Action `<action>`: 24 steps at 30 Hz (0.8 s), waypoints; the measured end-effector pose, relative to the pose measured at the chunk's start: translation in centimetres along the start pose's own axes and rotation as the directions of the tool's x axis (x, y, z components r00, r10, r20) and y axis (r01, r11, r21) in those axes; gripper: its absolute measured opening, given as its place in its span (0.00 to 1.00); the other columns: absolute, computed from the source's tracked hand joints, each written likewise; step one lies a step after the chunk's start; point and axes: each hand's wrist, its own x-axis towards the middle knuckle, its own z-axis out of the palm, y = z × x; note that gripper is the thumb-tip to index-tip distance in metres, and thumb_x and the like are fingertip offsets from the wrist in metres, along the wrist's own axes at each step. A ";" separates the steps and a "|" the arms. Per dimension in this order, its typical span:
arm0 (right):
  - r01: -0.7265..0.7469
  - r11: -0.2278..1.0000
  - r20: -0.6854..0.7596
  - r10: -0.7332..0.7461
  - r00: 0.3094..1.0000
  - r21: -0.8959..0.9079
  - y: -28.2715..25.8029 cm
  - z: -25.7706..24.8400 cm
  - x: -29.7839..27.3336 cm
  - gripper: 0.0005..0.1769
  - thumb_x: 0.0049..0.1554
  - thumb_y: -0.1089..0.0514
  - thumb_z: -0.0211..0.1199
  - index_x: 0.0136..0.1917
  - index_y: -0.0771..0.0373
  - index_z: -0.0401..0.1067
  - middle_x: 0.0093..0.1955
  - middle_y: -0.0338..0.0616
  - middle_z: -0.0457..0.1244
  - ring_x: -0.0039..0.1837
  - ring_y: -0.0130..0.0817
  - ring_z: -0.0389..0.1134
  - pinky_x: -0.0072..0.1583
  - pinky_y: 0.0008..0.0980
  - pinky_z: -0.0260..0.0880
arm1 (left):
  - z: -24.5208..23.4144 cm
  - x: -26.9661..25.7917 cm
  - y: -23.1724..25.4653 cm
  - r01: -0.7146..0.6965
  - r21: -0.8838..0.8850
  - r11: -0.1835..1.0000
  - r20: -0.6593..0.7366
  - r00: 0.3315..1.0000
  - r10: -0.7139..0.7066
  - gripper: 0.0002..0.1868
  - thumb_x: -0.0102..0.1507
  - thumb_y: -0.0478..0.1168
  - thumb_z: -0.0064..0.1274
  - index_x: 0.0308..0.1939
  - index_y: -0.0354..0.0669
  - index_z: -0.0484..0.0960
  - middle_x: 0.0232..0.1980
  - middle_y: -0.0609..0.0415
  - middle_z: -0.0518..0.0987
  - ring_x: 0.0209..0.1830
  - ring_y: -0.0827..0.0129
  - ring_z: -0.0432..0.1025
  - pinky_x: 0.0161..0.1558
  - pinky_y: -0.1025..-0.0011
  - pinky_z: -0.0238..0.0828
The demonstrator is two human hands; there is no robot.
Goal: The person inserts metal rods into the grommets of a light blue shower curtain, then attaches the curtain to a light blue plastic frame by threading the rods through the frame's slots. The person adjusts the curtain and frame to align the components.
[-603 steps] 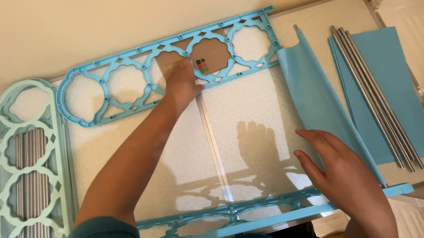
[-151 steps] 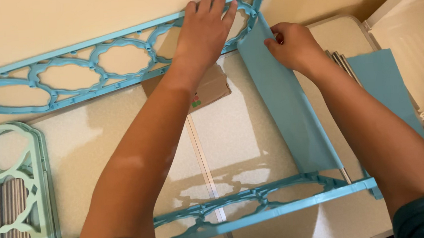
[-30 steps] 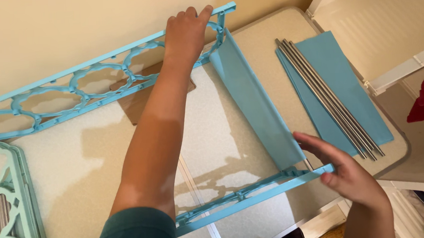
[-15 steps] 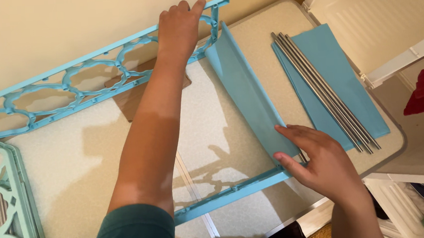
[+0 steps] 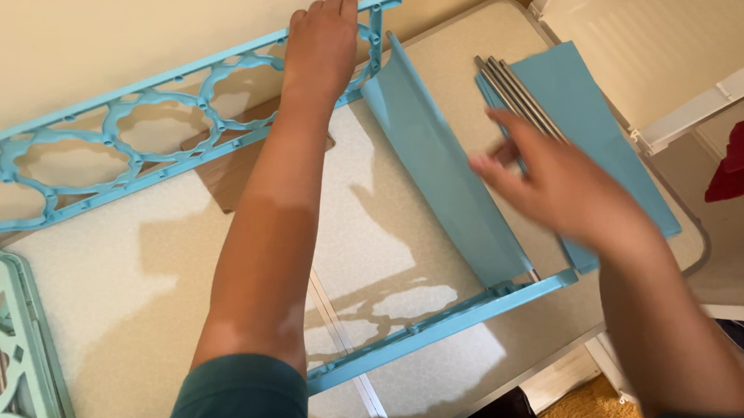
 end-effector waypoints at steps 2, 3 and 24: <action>0.036 0.998 -0.013 -0.037 0.999 -0.045 -0.1 0.2 4.1 0.47 0.59 0.32 0.54 0.78 0.67 0.55 0.57 0.56 0.70 0.57 0.47 0.72 0.59 0.43 0.70 | -0.3 0.3 0.1 0.011 0.017 1.000 0.089 0.996 -0.012 0.22 0.64 0.34 0.56 0.63 0.41 0.74 0.49 0.51 0.78 0.47 0.58 0.74 0.45 0.58 0.68; 0.057 0.995 -0.040 -0.060 0.997 -0.087 0.0 0.5 6.2 0.47 0.60 0.32 0.54 0.78 0.68 0.55 0.59 0.58 0.68 0.58 0.49 0.71 0.58 0.43 0.70 | -0.6 0.5 0.0 0.001 0.047 0.999 0.118 0.993 -0.006 0.28 0.62 0.31 0.55 0.66 0.42 0.73 0.48 0.51 0.78 0.46 0.58 0.74 0.43 0.59 0.69; 0.086 0.963 -0.187 -0.038 0.982 0.257 -0.1 6.5 13.9 0.21 0.58 0.54 0.62 0.61 0.69 0.73 0.40 0.43 0.67 0.42 0.30 0.68 0.45 0.32 0.69 | -1.5 0.1 0.2 0.026 -0.165 0.986 -0.013 1.000 -0.028 0.36 0.58 0.28 0.52 0.69 0.60 0.76 0.45 0.56 0.79 0.45 0.60 0.73 0.46 0.56 0.64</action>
